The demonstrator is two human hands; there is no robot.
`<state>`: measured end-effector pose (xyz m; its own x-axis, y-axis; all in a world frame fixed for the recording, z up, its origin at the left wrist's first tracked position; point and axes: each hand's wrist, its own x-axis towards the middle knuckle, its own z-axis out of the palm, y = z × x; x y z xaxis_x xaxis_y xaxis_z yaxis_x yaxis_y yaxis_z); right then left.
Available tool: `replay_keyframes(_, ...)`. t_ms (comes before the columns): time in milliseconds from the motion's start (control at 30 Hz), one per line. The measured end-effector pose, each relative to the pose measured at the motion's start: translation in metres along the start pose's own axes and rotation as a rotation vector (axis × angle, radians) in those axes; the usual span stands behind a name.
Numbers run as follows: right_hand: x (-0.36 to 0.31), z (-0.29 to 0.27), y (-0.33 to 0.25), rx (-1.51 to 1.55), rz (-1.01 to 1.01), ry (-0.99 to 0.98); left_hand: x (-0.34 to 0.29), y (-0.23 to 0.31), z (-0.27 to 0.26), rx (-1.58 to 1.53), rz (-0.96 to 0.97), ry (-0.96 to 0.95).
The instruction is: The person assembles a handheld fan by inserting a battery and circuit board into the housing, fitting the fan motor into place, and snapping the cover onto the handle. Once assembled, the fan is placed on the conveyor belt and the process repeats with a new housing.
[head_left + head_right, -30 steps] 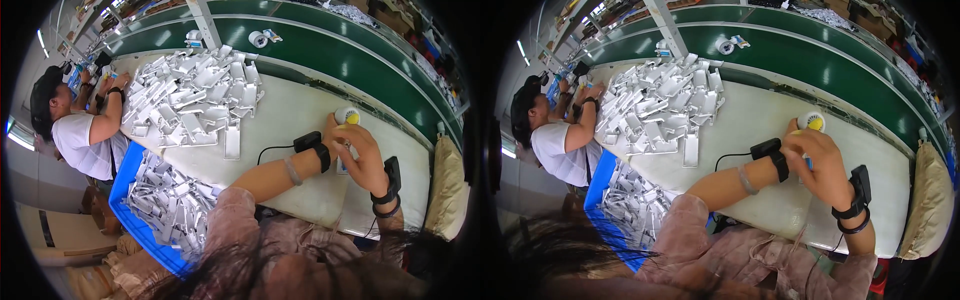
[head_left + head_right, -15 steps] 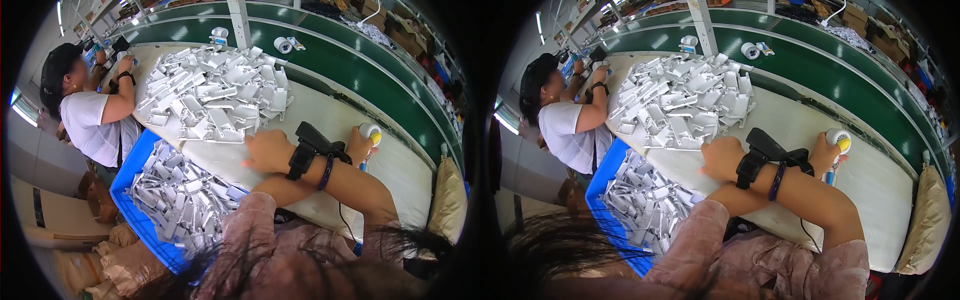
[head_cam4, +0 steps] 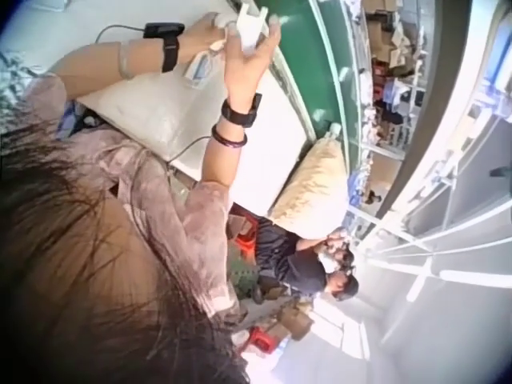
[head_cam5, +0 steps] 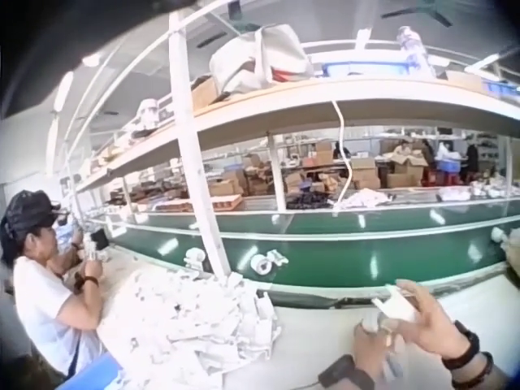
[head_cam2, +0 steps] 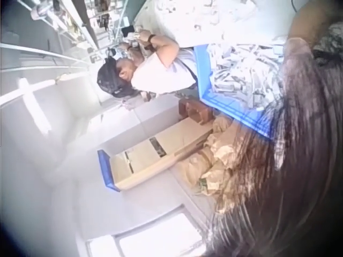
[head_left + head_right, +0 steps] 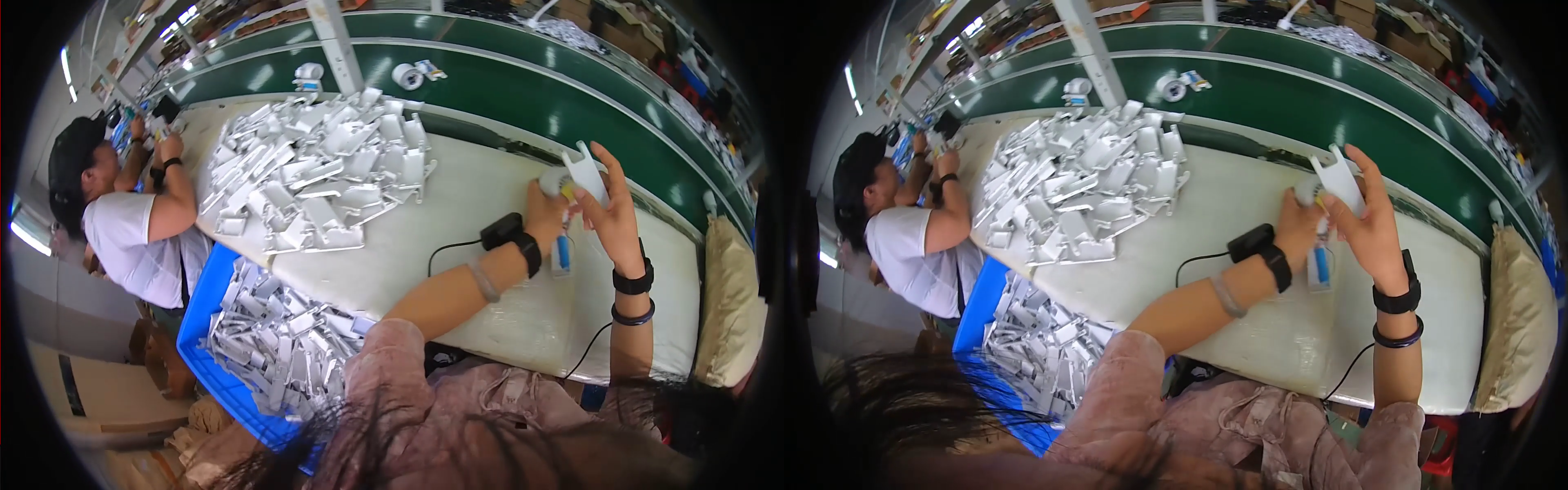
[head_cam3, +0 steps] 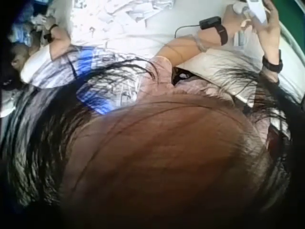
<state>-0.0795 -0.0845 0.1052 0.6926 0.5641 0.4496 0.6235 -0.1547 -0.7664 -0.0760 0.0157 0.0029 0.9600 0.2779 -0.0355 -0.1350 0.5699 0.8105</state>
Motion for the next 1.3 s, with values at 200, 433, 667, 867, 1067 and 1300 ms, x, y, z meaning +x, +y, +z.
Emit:
replay_keyframes(200, -0.075, -0.053, 0.07, -0.3, 0.251, 0.014, 0.01, 0.021, -0.012, -0.047, 0.058, 0.025)
replay_keyframes(433, -0.091, -0.047, 0.069, -0.792, 0.108, -0.072, 0.003, 0.021, -0.011, -0.013, 0.019, -0.052)
replay_keyframes(667, -0.095, -0.053, 0.075, -0.696, 0.272, -0.151, 0.0, 0.021, -0.008, 0.02, 0.008, -0.089)
replay_keyframes(867, -0.086, -0.043, 0.065, -0.107, 0.322, 0.034, -0.008, 0.019, -0.003, 0.075, 0.032, -0.089)
replay_keyframes(1067, -0.091, -0.021, 0.057, 0.057, 0.306, 0.158, -0.018, 0.016, 0.008, 0.167, 0.11, -0.126)
replay_keyframes(1300, -0.092, -0.005, 0.059, 0.07, 0.263, 0.208, -0.022, 0.014, 0.01, 0.141, 0.134, -0.111)
